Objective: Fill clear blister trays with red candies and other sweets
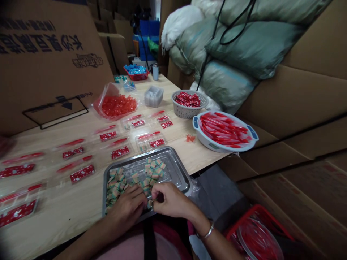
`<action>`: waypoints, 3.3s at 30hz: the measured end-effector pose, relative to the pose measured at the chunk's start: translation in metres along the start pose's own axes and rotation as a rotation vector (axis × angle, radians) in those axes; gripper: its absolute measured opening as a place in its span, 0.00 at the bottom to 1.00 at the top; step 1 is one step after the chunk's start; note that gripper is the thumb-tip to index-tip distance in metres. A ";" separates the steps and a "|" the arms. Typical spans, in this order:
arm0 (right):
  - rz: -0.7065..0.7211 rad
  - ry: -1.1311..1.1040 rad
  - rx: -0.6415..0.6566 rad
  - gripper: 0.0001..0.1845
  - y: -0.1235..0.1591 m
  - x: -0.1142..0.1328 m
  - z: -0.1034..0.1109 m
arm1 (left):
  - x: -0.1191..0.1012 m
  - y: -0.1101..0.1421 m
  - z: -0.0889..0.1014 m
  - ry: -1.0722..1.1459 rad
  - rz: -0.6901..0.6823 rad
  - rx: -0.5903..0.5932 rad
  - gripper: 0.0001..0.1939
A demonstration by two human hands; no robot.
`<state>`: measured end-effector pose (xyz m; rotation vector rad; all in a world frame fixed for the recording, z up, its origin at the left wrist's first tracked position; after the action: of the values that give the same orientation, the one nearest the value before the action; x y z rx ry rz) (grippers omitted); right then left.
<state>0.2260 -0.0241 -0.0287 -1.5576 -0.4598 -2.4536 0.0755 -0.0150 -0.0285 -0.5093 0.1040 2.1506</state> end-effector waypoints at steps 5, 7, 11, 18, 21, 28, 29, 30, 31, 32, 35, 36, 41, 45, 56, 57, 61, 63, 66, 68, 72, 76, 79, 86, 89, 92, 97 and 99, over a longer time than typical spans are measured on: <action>-0.062 0.158 -0.166 0.06 0.003 -0.005 0.006 | 0.006 -0.002 0.008 0.034 0.077 -0.036 0.11; -0.074 0.235 -0.192 0.06 0.004 -0.006 0.008 | 0.004 -0.006 0.005 -0.069 0.071 0.017 0.07; -0.089 0.228 -0.193 0.06 0.006 -0.005 0.010 | -0.002 -0.012 -0.001 -0.272 0.062 0.097 0.05; -0.078 0.160 -0.210 0.05 0.011 -0.008 0.009 | -0.010 -0.025 0.007 -0.248 0.119 0.144 0.07; -0.042 0.172 -0.233 0.05 0.009 -0.010 0.009 | -0.015 -0.033 0.005 -0.271 0.107 0.181 0.05; -0.052 -0.143 -0.315 0.02 0.012 -0.009 0.015 | 0.000 -0.021 -0.001 0.452 0.287 -0.066 0.07; -0.044 -0.246 -0.296 0.04 0.012 -0.007 0.012 | 0.005 -0.016 -0.002 0.651 0.376 -0.132 0.04; -0.031 -0.343 -0.274 0.06 0.012 -0.005 0.009 | 0.008 -0.012 -0.003 0.842 0.461 -0.181 0.02; -0.021 -0.420 -0.256 0.09 0.011 -0.002 0.005 | 0.011 -0.008 -0.004 1.006 0.533 -0.210 0.06; -0.019 -0.471 -0.246 0.10 0.010 0.000 0.001 | 0.012 -0.006 -0.004 1.131 0.593 -0.221 0.10; -0.035 -0.531 -0.268 0.12 0.007 0.005 -0.007 | 0.014 -0.001 -0.002 1.287 0.754 -0.258 0.10; -0.036 -0.534 -0.277 0.12 0.007 0.006 -0.009 | 0.015 0.000 -0.001 1.303 0.804 -0.287 0.10; 0.008 -0.357 -0.320 0.06 0.005 0.013 -0.011 | 0.013 0.001 0.002 1.342 0.831 -0.288 0.12; 0.022 -0.220 -0.362 0.01 0.005 0.019 -0.016 | 0.007 0.004 0.005 1.347 0.786 -0.207 0.12; 0.014 -0.548 -0.244 0.06 0.002 0.009 -0.024 | 0.017 0.014 0.004 1.332 0.847 -0.294 0.15; 0.015 -0.557 -0.237 0.06 0.002 0.009 -0.025 | 0.017 0.014 0.005 1.332 0.837 -0.275 0.15; 0.033 -0.454 -0.312 0.05 0.003 0.011 -0.028 | 0.014 0.018 0.006 1.348 0.809 -0.182 0.14; 0.062 -0.372 -0.304 0.04 0.004 0.015 -0.030 | 0.014 0.021 0.006 1.364 0.814 -0.156 0.15; 0.152 -0.257 -0.269 0.05 0.006 0.021 -0.032 | 0.014 0.025 0.004 1.377 0.821 -0.150 0.14; 0.183 -0.222 -0.268 0.06 0.006 0.024 -0.032 | 0.014 0.025 0.004 1.376 0.805 -0.155 0.14; 0.114 -0.290 -0.311 0.05 0.002 0.022 -0.035 | 0.013 0.023 0.005 1.402 0.761 -0.147 0.13; 0.013 -0.551 -0.265 0.06 -0.005 0.016 -0.045 | 0.015 0.025 0.002 1.447 0.747 -0.159 0.13; 0.004 -0.646 -0.225 0.10 -0.005 0.015 -0.048 | 0.018 0.027 -0.001 1.462 0.752 -0.179 0.13; 0.176 -0.096 -0.124 0.07 -0.022 0.027 -0.020 | 0.026 0.041 0.008 1.364 0.862 -0.265 0.15; 0.238 0.340 -0.166 0.08 -0.052 0.031 -0.010 | 0.031 0.048 0.016 1.248 0.888 -0.303 0.14; 0.247 0.586 -0.099 0.05 -0.079 0.031 -0.015 | 0.035 0.050 0.021 1.182 0.892 -0.349 0.14; 0.260 0.453 -0.087 0.06 -0.083 0.035 -0.015 | 0.039 0.050 0.022 1.241 0.940 -0.435 0.15; 0.211 0.119 -0.082 0.04 -0.073 0.036 -0.016 | 0.039 0.049 0.023 1.280 0.944 -0.484 0.15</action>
<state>0.1735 0.0379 -0.0140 -1.3996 -0.1668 -2.4108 0.0094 -0.0084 -0.0284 -2.4438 0.6267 2.2854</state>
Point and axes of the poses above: each hand's wrist, its own y-axis away from the middle knuckle, its own z-axis out of the back of the hand, x = y × z, the point moved 4 cm from there along -y, towards the middle knuckle, and after that the axes turned 5 degrees about -y, right-handed, at the moved point
